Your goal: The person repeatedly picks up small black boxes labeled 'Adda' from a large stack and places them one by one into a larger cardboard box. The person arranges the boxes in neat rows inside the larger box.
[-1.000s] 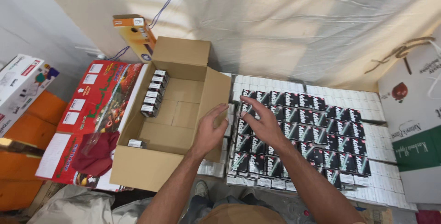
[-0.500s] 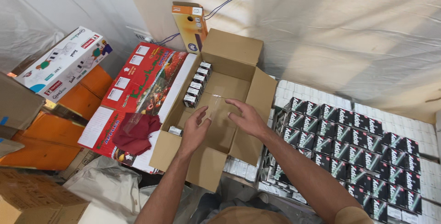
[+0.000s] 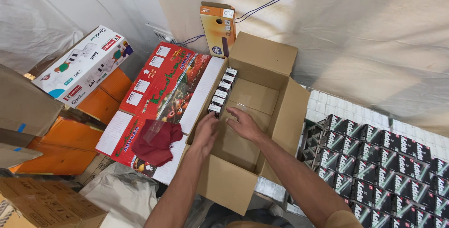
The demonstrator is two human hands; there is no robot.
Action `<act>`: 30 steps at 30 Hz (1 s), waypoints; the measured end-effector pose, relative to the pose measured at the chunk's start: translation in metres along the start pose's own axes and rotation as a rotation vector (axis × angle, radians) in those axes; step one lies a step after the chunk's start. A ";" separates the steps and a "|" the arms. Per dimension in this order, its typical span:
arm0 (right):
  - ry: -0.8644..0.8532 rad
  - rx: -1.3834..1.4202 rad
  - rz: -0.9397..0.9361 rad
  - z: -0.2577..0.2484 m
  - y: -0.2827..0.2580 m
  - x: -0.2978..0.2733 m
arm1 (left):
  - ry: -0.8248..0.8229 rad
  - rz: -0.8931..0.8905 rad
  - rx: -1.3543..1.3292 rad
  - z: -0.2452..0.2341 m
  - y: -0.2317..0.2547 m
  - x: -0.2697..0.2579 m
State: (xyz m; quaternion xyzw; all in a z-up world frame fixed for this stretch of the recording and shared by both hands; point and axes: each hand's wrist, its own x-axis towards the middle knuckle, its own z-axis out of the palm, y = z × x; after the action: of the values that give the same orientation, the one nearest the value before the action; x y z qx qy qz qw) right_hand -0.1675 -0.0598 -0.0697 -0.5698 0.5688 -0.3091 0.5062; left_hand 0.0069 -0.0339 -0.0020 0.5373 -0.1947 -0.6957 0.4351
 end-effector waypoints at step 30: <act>0.135 0.090 0.084 0.040 0.005 0.003 | 0.182 -0.182 -0.111 -0.007 -0.038 0.072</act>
State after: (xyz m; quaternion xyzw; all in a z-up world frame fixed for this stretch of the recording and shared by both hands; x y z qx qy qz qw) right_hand -0.1312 -0.0525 -0.0867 -0.4999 0.6108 -0.3505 0.5042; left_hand -0.0047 -0.0709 -0.0741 0.5888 -0.0660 -0.6903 0.4153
